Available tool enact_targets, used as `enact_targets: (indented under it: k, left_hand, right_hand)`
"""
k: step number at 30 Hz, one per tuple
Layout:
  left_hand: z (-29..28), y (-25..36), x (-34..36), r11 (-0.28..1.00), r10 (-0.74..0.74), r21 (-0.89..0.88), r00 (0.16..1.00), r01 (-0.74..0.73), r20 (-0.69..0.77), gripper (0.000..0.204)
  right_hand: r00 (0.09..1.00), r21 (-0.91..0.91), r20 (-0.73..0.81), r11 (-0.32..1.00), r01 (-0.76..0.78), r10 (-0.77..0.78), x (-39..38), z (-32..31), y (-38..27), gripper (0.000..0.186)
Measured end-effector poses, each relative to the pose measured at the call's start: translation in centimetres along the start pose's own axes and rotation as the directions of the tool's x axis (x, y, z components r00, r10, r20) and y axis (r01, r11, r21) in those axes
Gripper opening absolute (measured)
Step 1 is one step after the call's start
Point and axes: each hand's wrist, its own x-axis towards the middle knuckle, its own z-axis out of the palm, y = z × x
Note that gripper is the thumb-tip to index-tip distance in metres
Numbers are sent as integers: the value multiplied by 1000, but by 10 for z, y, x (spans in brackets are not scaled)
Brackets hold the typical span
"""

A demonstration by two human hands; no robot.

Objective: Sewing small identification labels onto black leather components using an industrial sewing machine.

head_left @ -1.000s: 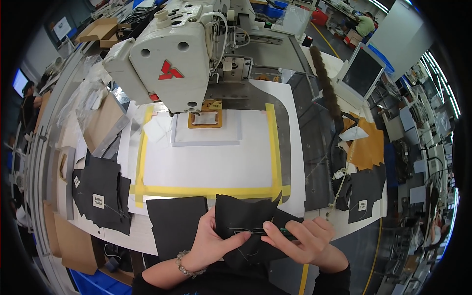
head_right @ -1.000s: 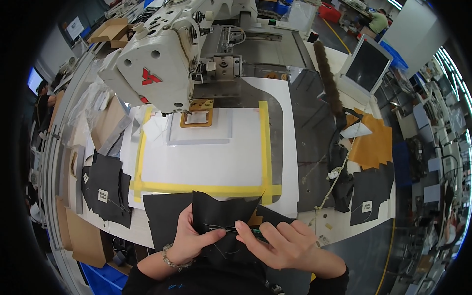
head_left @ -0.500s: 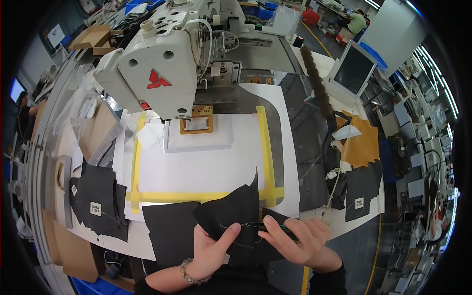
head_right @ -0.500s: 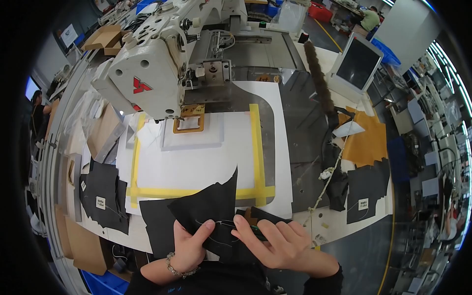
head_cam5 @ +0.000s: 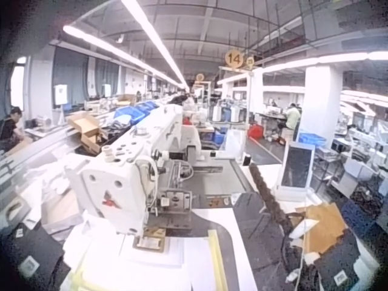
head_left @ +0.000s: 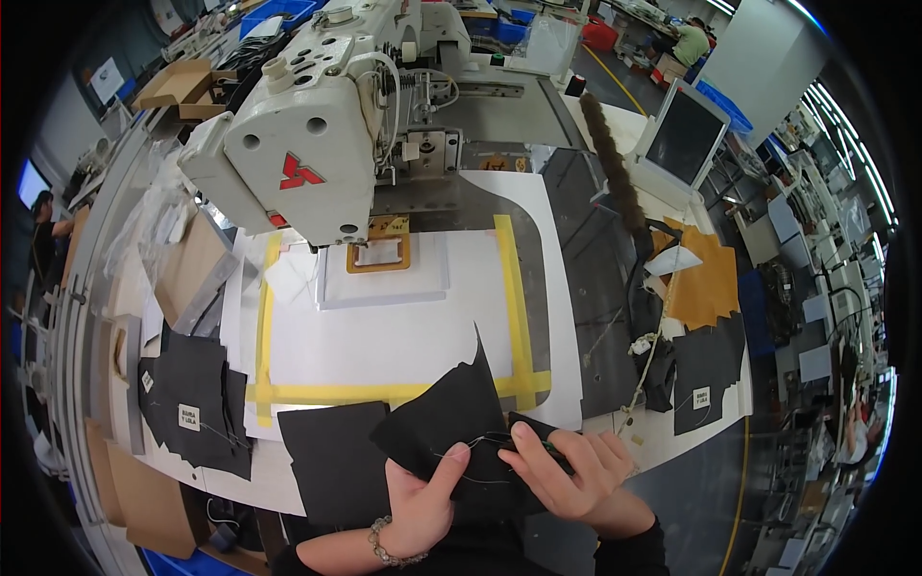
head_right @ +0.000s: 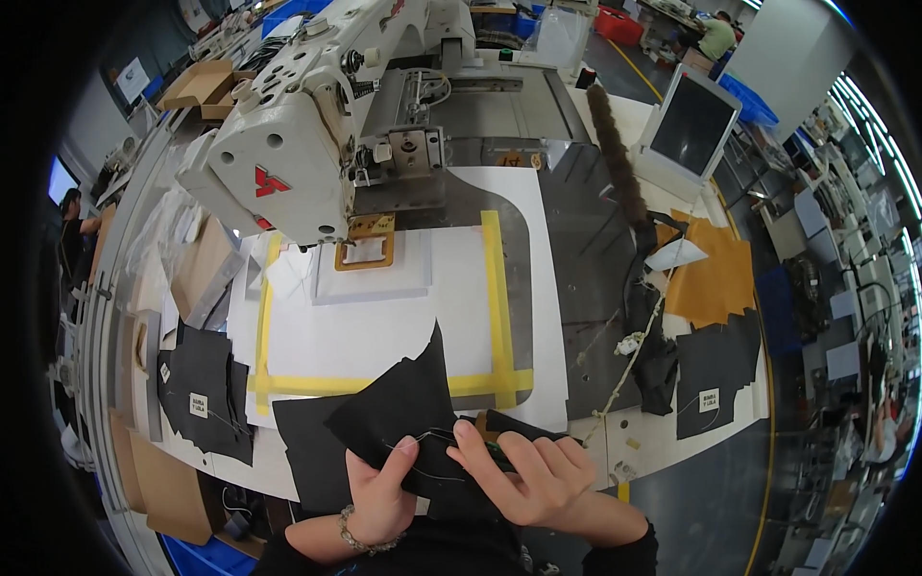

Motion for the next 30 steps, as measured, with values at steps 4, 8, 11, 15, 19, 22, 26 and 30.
enact_targets:
  k: [4, 8, 11, 15, 19, 22, 26, 30]
  left_hand:
    - [1, -2, -3, 1000, -4, -24, 1000, 4, 4, 28]
    - [2, -3, -3, 999, 13, -34, 1000, -12, 4, 31]
    - [2, -2, -2, 999, -22, -34, 1000, 23, 13, 32]
    - [1, -1, -1, 998, -48, -37, 998, 50, 39, 32]
    - [2, -1, -2, 997, -66, -44, 998, 66, 20, 31]
    - [2, 0, -3, 996, -81, -47, 996, 82, 24, 31]
    - [2, 0, -3, 993, -102, -57, 995, 103, 8, 29]
    - [4, 1, -3, 993, -99, -64, 995, 98, -7, 28]
  right_hand:
    - [1000, -2, -2, 1000, -9, 9, -1, -1, -2, 41]
    - [1000, -18, -27, 1000, -15, 15, -1, 0, -2, 42]
    - [999, -33, -45, 999, -2, 1, -1, 2, -2, 40]
    - [990, -108, -130, 993, 45, -59, -4, 8, 0, 32]
    - [985, -133, -132, 986, 97, -115, -6, 9, 4, 24]
    - [979, -158, -119, 976, 148, -168, -8, 11, 6, 19]
    - [968, -171, -146, 969, 180, -205, -7, 15, 8, 18]
    - [964, -166, -143, 965, 201, -225, -7, 16, 9, 24]
